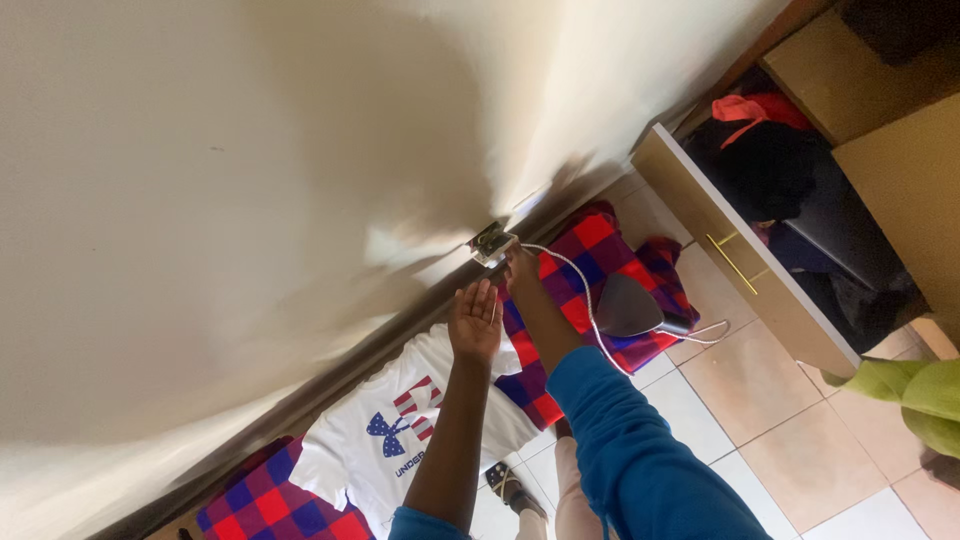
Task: The person irons a white t-shirt on a checkered cloth-covered surface. They smooth the shirt, use an iron to press both sides, flip the shirt over, and continue ironing until the garment is smooth.
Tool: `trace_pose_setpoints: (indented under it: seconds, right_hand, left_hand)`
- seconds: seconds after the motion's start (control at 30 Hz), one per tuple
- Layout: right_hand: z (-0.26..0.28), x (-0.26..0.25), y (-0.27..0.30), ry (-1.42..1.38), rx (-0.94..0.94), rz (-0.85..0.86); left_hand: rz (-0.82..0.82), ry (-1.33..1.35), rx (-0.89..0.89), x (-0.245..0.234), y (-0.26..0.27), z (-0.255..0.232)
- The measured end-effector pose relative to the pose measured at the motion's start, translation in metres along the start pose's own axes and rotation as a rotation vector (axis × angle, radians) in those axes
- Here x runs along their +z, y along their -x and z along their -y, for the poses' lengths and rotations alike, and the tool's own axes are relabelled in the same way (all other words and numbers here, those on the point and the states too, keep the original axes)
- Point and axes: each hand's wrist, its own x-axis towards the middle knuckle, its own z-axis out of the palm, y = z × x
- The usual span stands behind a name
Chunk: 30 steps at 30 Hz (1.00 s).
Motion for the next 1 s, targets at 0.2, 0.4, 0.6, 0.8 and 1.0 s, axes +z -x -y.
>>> trace_pose_setpoints:
  seconds: [0.2,0.4,0.6,0.8,1.0]
  right_hand:
    - [0.002,0.022,-0.005,-0.224,-0.139,-0.104]
    - [-0.003,0.027,-0.015,-0.198,-0.252,-0.054]
    - [-0.008,0.012,-0.018,-0.065,-0.145,-0.02]
    - [-0.019,-0.011,0.007,-0.003,-0.036,-0.014]
    - [-0.037,-0.086,0.074,-0.106,-0.004,0.108]
  left_hand:
    - [-0.093,-0.036,0.04,0.017,0.017,-0.007]
    - [-0.07,-0.026,0.063,0.011,0.015,-0.018]
    - [-0.044,0.002,0.075,0.005,0.015,-0.018]
    - [-0.075,-0.032,0.026,-0.003,0.023,-0.015]
    - [-0.017,-0.072,0.007,-0.048,0.034,0.005]
